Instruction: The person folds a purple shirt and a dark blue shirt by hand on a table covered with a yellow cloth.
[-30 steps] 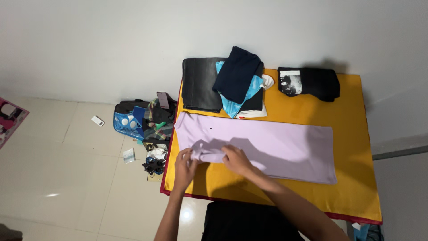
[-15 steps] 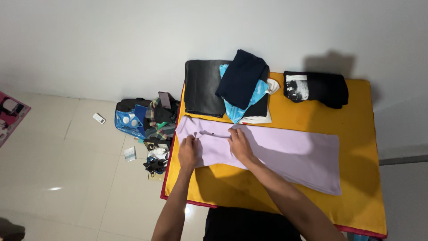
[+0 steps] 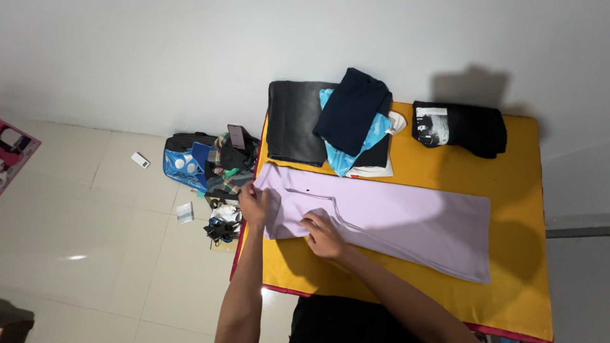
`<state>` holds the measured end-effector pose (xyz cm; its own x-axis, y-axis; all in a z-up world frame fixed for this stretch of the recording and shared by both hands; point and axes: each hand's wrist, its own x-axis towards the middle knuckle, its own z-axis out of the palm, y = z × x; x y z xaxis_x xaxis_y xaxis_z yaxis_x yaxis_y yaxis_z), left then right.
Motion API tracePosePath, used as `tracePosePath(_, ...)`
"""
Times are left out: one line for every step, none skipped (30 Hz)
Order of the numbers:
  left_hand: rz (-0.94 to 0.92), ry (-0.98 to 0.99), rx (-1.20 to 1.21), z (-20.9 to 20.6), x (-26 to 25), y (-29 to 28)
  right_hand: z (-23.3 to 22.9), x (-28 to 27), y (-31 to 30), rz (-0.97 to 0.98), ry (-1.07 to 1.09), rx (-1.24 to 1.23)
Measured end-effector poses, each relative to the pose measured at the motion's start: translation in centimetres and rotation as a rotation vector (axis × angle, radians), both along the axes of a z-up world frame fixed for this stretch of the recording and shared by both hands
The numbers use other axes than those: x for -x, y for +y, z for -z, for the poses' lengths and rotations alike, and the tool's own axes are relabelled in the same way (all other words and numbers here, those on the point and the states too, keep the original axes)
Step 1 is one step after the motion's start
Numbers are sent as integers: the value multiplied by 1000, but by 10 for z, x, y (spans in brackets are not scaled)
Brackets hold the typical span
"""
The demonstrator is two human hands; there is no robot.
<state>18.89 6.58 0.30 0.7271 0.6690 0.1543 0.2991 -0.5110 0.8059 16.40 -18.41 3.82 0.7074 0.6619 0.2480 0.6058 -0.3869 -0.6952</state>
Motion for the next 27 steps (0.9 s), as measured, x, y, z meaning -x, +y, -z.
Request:
tracePosePath(20, -76, -116, 2, -1, 2, 3, 1, -2, -6, -14, -21)
tracePosePath(41, -152, -232, 3, -4, 5, 6, 1, -2, -7, 7, -3)
tracePosePath(78, -45, -176, 4, -8, 10, 8, 0, -2, -8, 28, 12)
tracePosePath(116, 62, -119, 5, -13, 18, 9, -2, -1, -8, 49, 28)
tracePosePath(154, 171, -62, 8, -14, 24, 10, -1, -1, -8, 53, 46)
tracePosePath(125, 106, 124, 12, -15, 27, 9, 1, -1, -8, 57, 63)
tracePosePath(94, 33, 307, 17, -21, 30, 8, -1, 1, -8, 54, 78)
tracePosePath(62, -40, 490, 19, -25, 34, 6, -2, 1, -4, 51, 76)
tracePosePath(108, -84, 554, 22, -26, 38, 4, 0, 1, 1, 50, 75)
tracePosePath(154, -128, 617, 24, -26, 43, 3, 0, 1, 5, 49, 73)
tracePosePath(200, -172, 681, 27, -26, 47, 2, 0, 0, 7, 64, 76)
tracePosePath(227, -159, 676, 29, -25, 50, 1, 0, 0, 9, 79, 79)
tracePosePath(256, -145, 671, 31, -24, 53, -1, 1, 0, 12, 93, 82)
tracePosePath(285, -132, 666, 32, -24, 55, -3, 1, 1, 7, 108, 89)
tracePosePath(293, -123, 669, 33, -25, 57, -5, 0, 1, 3, 123, 96)
tracePosePath(300, -113, 672, 34, -26, 58, -7, -1, 0, -1, 139, 104)
tracePosePath(307, -104, 675, 35, -27, 58, -9, -1, 0, -2, 150, 110)
tracePosePath(299, -91, 675, 36, -27, 59, -11, -1, 0, -3, 161, 117)
tracePosePath(291, -77, 674, 37, -26, 59, -12, -1, 0, -4, 172, 123)
tracePosePath(284, -63, 672, 38, -26, 60, -13, -1, 1, -7, 166, 140)
tracePosePath(279, -72, 615, 38, -27, 60, -14, -2, 1, -10, 161, 158)
tracePosePath(274, -81, 558, 37, -27, 59, -14, -2, 1, -13, 156, 176)
tracePosePath(268, -92, 500, 36, -28, 59, -14, -2, 1, -12, 163, 172)
tracePosePath(208, -58, 405, 35, -28, 58, -13, -2, 1, -11, 170, 168)
tracePosePath(147, -25, 309, 34, -28, 57, -13, -2, 2, -9, 177, 163)
tracePosePath(87, 9, 212, 31, -27, 55, -12, -2, 2, -10, 179, 163)
tracePosePath(116, -10, 197, 29, -26, 53, -11, -2, 2, -11, 179, 163)
